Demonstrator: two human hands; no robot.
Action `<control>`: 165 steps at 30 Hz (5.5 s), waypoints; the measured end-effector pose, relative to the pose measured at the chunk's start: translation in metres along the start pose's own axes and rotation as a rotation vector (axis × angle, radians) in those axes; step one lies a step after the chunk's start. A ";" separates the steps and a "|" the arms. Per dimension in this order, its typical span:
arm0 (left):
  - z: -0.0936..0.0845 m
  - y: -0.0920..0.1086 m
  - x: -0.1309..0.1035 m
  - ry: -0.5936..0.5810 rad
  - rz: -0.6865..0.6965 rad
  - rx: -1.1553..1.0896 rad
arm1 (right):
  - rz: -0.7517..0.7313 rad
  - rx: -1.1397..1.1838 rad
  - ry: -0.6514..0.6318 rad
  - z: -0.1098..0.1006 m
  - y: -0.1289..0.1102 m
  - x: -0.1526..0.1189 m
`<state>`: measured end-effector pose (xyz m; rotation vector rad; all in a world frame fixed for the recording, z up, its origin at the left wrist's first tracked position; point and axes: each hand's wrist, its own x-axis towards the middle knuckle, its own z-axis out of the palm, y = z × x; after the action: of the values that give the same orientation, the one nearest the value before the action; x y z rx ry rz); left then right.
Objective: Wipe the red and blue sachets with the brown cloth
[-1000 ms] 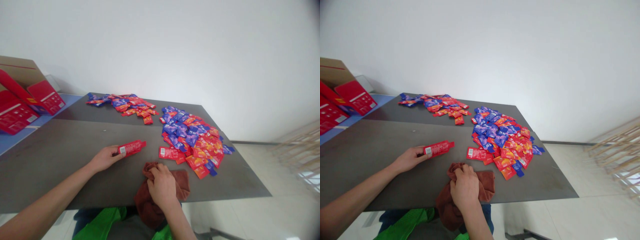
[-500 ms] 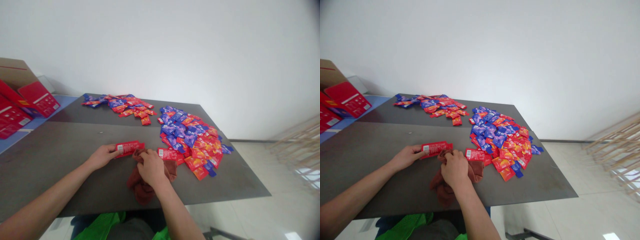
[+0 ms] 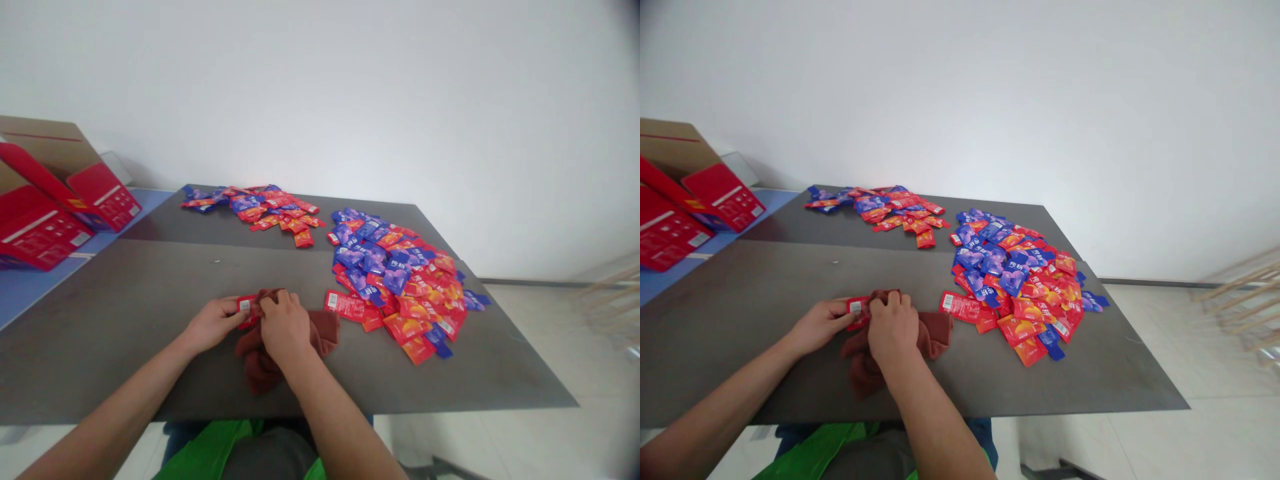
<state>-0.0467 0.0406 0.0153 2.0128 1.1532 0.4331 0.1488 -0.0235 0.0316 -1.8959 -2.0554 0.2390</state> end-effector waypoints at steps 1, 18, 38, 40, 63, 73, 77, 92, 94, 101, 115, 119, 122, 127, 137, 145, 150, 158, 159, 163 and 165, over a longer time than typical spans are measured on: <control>0.001 0.001 -0.001 0.009 -0.008 0.007 | 0.078 -0.031 -0.010 -0.002 0.010 0.001; 0.006 0.004 0.000 0.023 0.033 0.114 | 0.195 -0.099 -0.047 -0.012 0.027 0.012; 0.004 0.002 0.000 0.019 0.074 0.093 | -0.056 0.028 0.071 -0.007 -0.016 0.006; 0.005 0.003 0.000 0.011 0.086 0.104 | -0.088 0.024 0.029 0.001 -0.019 0.002; 0.006 0.004 0.000 0.043 0.098 0.122 | 0.197 -0.078 0.056 -0.013 0.023 0.005; 0.008 -0.005 0.002 0.038 0.106 0.150 | 0.179 -0.072 -0.017 -0.002 0.018 -0.004; 0.007 -0.004 0.002 0.030 0.089 0.141 | 0.207 -0.073 0.021 -0.016 0.021 -0.002; 0.006 -0.002 0.003 0.038 0.097 0.142 | 0.202 -0.004 0.049 -0.015 0.020 -0.002; 0.005 -0.003 0.003 0.023 0.104 0.129 | 0.095 0.048 0.085 -0.011 0.004 -0.002; 0.007 -0.003 0.002 0.040 0.098 0.124 | 0.221 -0.068 -0.006 -0.006 0.019 -0.008; 0.008 -0.004 0.002 0.034 0.127 0.135 | 0.198 -0.059 0.000 0.000 0.014 -0.006; 0.008 -0.005 0.002 0.042 0.129 0.129 | 0.245 -0.075 0.021 -0.016 0.023 -0.007; 0.006 -0.005 0.003 0.028 0.124 0.103 | 0.104 -0.014 0.073 -0.018 -0.001 -0.004; 0.007 -0.005 0.003 0.024 0.114 0.089 | 0.020 0.007 -0.014 0.000 -0.016 0.001; 0.006 -0.004 0.002 0.028 0.124 0.146 | 0.253 -0.056 0.027 -0.018 0.039 -0.060; 0.012 0.005 0.024 0.007 0.079 0.266 | 0.123 0.235 0.128 -0.007 0.027 -0.126; 0.061 0.051 0.064 -0.115 0.189 0.387 | 0.090 0.257 0.155 -0.002 0.030 -0.119; 0.114 0.126 0.136 -0.330 0.232 0.548 | 0.109 0.252 0.238 0.015 0.032 -0.117; 0.113 0.130 0.142 -0.370 0.220 0.539 | 0.099 0.250 0.237 0.016 0.033 -0.117; 0.095 0.129 0.155 -0.589 0.189 0.488 | 0.069 0.244 0.269 0.018 0.037 -0.118; 0.071 0.120 0.159 -0.701 0.163 0.479 | 0.051 0.253 0.309 0.021 0.041 -0.119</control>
<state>0.1520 0.1068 0.0472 2.3798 0.6838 -0.4999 0.1859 -0.1350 -0.0176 -1.7125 -1.6906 0.1938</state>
